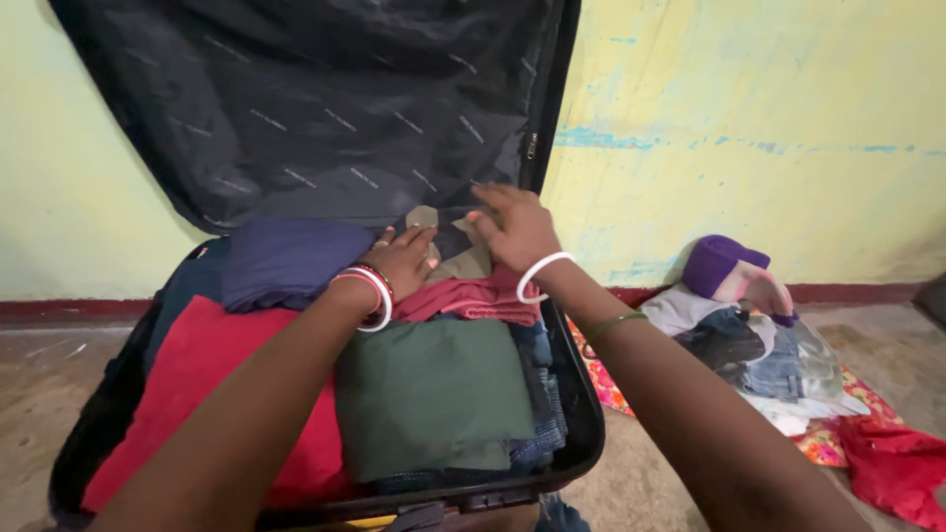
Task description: The person folds various garments by hand and packs them into an open suitcase.
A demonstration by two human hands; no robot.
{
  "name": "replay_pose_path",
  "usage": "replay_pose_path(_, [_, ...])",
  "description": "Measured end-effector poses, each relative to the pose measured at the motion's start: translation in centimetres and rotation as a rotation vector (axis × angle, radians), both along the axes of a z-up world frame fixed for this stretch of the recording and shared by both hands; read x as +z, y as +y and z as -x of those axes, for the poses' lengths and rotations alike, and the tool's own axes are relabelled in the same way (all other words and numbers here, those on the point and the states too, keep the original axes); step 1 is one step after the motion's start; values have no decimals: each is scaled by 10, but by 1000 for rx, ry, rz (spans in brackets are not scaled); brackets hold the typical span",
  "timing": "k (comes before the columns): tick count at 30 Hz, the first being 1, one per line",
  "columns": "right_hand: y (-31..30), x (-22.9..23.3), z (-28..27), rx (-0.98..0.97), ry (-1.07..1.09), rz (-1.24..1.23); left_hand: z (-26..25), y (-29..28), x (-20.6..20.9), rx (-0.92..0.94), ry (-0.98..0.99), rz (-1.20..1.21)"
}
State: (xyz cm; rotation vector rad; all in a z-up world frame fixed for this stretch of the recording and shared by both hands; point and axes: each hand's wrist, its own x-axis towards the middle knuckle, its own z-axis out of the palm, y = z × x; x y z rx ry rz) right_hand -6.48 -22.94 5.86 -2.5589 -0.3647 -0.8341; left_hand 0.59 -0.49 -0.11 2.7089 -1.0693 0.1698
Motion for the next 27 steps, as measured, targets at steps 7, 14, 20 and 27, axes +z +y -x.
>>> replay_pose_path(7, [-11,-71,-36,130,236,-24,-24,0,-12,69,203,146])
replay_pose_path(14, [-9,-85,-39,140,185,-115,-13,-13,4,223,253,248])
replay_pose_path(20, [1,-75,-28,28,160,-193,-19,-15,4,210,157,238])
replay_pose_path(27, [7,-59,-9,37,175,-207,-21,-13,4,201,202,240])
